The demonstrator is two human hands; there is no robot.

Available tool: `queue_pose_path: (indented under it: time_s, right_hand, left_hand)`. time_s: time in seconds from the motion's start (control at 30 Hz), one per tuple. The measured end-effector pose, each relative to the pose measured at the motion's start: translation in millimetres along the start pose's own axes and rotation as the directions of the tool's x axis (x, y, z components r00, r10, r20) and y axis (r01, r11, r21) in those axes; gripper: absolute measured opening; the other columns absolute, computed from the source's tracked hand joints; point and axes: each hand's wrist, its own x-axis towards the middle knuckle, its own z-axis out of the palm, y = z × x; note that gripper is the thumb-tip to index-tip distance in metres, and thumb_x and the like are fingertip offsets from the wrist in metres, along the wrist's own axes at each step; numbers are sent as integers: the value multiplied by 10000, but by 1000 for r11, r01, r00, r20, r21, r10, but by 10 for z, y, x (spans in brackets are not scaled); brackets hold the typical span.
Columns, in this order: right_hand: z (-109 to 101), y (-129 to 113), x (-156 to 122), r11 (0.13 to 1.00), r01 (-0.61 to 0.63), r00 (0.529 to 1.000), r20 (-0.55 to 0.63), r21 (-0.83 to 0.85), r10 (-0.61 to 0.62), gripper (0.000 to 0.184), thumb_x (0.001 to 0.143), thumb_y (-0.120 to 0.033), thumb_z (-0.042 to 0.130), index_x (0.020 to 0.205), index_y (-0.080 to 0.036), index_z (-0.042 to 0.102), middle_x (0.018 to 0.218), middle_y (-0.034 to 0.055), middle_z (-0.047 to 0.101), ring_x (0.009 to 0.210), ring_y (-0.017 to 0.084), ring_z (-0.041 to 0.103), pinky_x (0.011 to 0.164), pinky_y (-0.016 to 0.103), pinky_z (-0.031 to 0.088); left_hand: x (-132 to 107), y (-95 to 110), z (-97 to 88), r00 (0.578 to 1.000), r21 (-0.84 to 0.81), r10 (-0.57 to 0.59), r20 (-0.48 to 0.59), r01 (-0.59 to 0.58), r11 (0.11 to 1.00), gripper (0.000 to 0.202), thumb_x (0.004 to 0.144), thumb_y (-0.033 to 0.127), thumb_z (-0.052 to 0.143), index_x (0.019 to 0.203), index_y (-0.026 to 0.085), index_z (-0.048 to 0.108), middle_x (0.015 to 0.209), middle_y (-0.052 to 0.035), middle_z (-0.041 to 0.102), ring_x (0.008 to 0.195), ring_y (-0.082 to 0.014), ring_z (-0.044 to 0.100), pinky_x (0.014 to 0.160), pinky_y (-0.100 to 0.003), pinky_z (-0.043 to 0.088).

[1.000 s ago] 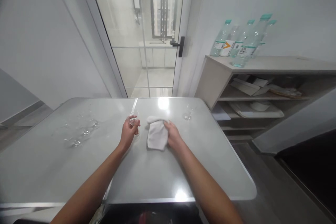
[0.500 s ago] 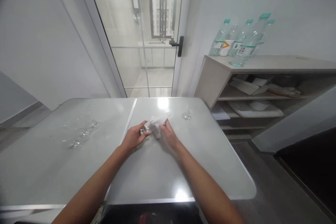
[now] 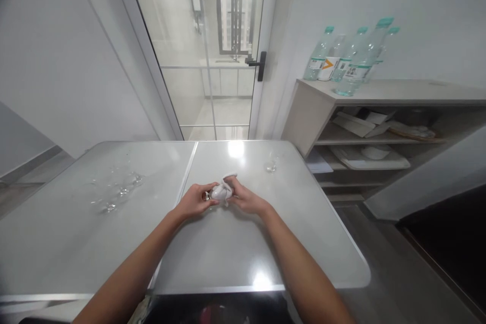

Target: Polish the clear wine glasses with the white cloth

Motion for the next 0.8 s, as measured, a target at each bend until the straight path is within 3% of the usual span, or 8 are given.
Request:
queue_pose_path:
  time_s: [0.17, 0.27, 0.37, 0.43, 0.5, 0.6, 0.67, 0.8]
  right_hand:
    - [88, 63, 73, 993, 95, 972, -209, -66, -107, 450, 783, -334, 830, 1160, -243, 600, 958, 20, 634, 792, 187, 601, 770, 317, 513]
    - [139, 143, 144, 992, 106, 909, -412, 69, -68, 520, 757, -397, 855, 1165, -261, 563, 860, -4, 667, 730, 186, 614, 738, 310, 506]
    - [140, 202, 195, 968, 139, 798, -602, 210, 17, 598, 770, -457, 843, 1212, -281, 480, 770, -38, 670, 649, 171, 607, 702, 302, 501]
    - [130, 210, 206, 948, 169, 754, -655, 269, 51, 599, 794, -491, 817, 1219, -283, 450, 773, -45, 664, 649, 166, 610, 712, 306, 511]
    - [127, 195, 196, 944, 168, 765, -641, 282, 55, 579, 823, -519, 782, 1226, -283, 440, 798, -38, 657, 686, 171, 624, 743, 316, 525]
    - [139, 155, 151, 975, 133, 851, -524, 179, -20, 629, 815, -483, 799, 1291, -290, 437, 900, -6, 653, 786, 190, 643, 781, 324, 541]
    - [149, 136, 114, 990, 134, 891, -443, 45, -100, 719, 760, -410, 856, 1353, -285, 468, 1083, 46, 643, 893, 207, 643, 822, 330, 548]
    - [156, 133, 65, 970, 135, 920, -338, -201, -198, 718, 768, -335, 846, 1419, -271, 550, 1348, 108, 561, 1121, 257, 590, 946, 369, 531]
  left_hand:
    - [14, -18, 7, 988, -194, -148, 47, 154, 969, 508, 772, 459, 786, 1205, 194, 763, 636, 21, 639, 455, -115, 495, 495, -240, 400]
    - [26, -24, 29, 986, -227, -158, -55, 142, 964, 552, 754, 450, 806, 1241, 206, 714, 780, -12, 700, 525, -117, 541, 542, -240, 443]
    - [32, 15, 47, 972, -191, -95, -216, 53, 980, 358, 798, 423, 777, 1084, 224, 695, 901, -37, 712, 661, -142, 592, 691, -272, 491]
    - [29, 33, 71, 952, -148, -57, -301, 12, 989, 263, 825, 415, 751, 977, 224, 652, 869, -23, 666, 689, -148, 570, 732, -283, 475]
    - [24, 25, 110, 931, -146, -77, -357, 25, 989, 253, 846, 427, 730, 895, 225, 586, 749, 16, 568, 617, -136, 488, 667, -271, 428]
    - [22, -20, 173, 883, -275, -214, -418, 101, 956, 313, 891, 481, 670, 826, 238, 484, 623, 64, 401, 525, -123, 356, 558, -253, 339]
    - [24, -46, 189, 859, -383, -299, -415, 133, 914, 340, 922, 521, 613, 810, 244, 451, 606, 69, 363, 509, -121, 329, 523, -241, 310]
    - [21, -39, 133, 864, -451, -333, -378, 143, 881, 371, 926, 531, 596, 766, 242, 425, 604, 62, 341, 513, -120, 319, 501, -235, 286]
